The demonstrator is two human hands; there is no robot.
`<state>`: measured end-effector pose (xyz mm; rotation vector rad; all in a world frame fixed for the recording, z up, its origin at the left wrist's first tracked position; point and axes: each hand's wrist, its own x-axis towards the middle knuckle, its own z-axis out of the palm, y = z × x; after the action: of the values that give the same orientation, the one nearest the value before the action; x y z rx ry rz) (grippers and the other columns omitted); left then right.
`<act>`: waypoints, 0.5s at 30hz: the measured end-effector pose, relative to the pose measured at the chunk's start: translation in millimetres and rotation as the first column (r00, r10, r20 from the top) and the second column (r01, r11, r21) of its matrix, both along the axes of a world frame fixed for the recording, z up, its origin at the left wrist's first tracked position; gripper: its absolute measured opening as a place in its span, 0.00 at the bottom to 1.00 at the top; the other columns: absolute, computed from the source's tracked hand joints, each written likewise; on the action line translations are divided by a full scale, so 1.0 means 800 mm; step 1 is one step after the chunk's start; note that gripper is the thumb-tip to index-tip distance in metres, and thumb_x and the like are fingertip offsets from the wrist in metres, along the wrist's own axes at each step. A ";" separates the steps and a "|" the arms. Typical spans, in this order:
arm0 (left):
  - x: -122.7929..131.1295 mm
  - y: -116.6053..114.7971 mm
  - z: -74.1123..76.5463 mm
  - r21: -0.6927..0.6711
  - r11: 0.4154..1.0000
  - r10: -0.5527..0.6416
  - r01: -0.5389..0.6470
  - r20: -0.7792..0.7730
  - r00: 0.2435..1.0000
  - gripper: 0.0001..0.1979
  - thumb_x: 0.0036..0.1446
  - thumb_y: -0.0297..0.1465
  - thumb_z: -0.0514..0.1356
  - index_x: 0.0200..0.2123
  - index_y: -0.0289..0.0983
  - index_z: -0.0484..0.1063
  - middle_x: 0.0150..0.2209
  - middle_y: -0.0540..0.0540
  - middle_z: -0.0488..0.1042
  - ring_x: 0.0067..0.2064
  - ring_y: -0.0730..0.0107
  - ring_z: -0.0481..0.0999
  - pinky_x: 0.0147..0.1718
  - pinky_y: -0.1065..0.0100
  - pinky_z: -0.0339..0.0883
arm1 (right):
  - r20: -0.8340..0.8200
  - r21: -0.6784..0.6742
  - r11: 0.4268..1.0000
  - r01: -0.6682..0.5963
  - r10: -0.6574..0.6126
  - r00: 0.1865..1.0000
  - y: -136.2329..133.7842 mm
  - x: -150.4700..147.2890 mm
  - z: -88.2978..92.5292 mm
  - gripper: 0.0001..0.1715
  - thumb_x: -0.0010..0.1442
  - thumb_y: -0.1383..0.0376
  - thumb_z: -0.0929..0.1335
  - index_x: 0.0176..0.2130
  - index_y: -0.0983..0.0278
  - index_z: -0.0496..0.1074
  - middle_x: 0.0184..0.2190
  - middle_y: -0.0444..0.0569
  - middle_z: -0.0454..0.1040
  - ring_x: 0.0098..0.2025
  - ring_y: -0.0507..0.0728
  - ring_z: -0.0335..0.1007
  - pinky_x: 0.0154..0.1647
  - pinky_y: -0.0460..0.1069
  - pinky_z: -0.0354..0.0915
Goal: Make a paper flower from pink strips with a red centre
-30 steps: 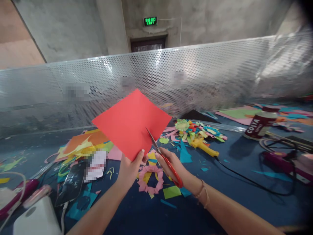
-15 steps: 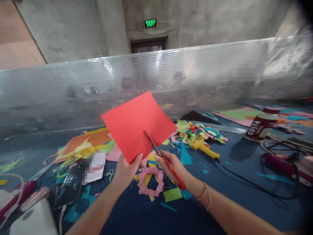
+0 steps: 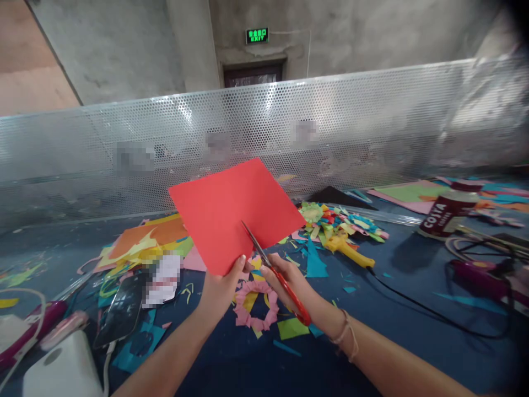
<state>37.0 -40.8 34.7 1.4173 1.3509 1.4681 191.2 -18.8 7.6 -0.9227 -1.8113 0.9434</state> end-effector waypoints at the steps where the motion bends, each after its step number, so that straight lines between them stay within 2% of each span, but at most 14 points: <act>1: 0.000 -0.001 0.000 0.011 1.000 -0.001 0.001 -0.009 1.000 0.10 0.49 0.36 0.59 0.22 0.37 0.72 0.26 0.44 0.76 0.32 0.64 0.76 0.38 0.65 0.68 | -0.019 -0.009 1.000 -0.009 0.009 1.000 -0.001 0.000 0.000 0.15 0.57 0.54 0.62 0.30 0.65 0.65 0.22 0.43 0.61 0.26 0.50 0.55 0.26 0.46 0.57; 4: 0.001 -0.001 0.000 0.007 1.000 0.019 -0.019 -0.023 1.000 0.09 0.46 0.35 0.60 0.19 0.38 0.70 0.23 0.45 0.75 0.29 0.64 0.75 0.36 0.64 0.69 | -0.060 -0.045 0.998 -0.032 0.029 0.998 -0.002 -0.001 -0.001 0.15 0.58 0.54 0.61 0.32 0.64 0.65 0.24 0.44 0.62 0.26 0.50 0.57 0.28 0.46 0.59; 8: 0.000 -0.003 0.001 0.004 1.000 0.026 -0.026 -0.041 0.999 0.08 0.43 0.35 0.61 0.19 0.38 0.69 0.25 0.45 0.75 0.29 0.64 0.74 0.34 0.64 0.69 | -0.057 -0.042 0.998 -0.051 0.048 0.997 0.003 0.000 -0.007 0.13 0.58 0.57 0.61 0.33 0.64 0.64 0.23 0.43 0.62 0.26 0.50 0.56 0.28 0.46 0.58; 12: -0.005 -0.003 0.010 -0.037 0.995 -0.097 0.094 -0.074 0.993 0.14 0.47 0.38 0.58 0.16 0.37 0.66 0.21 0.46 0.71 0.28 0.67 0.72 0.33 0.66 0.68 | 0.026 -0.005 0.999 -0.032 0.033 0.999 0.009 0.004 -0.012 0.12 0.57 0.58 0.62 0.29 0.65 0.63 0.20 0.41 0.57 0.24 0.49 0.52 0.24 0.45 0.53; 15: -0.012 -0.001 0.016 -0.061 0.984 -0.170 0.165 -0.083 0.982 0.14 0.48 0.37 0.57 0.15 0.37 0.66 0.20 0.47 0.69 0.26 0.68 0.70 0.31 0.68 0.67 | 0.093 -0.012 1.000 -0.011 0.013 0.996 0.012 0.007 -0.012 0.14 0.56 0.57 0.63 0.26 0.65 0.61 0.19 0.40 0.54 0.23 0.48 0.49 0.22 0.45 0.50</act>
<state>27.3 -42.0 47.7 1.5363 1.2802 1.2650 197.1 -9.1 -1.8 -0.9783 -1.8936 0.9326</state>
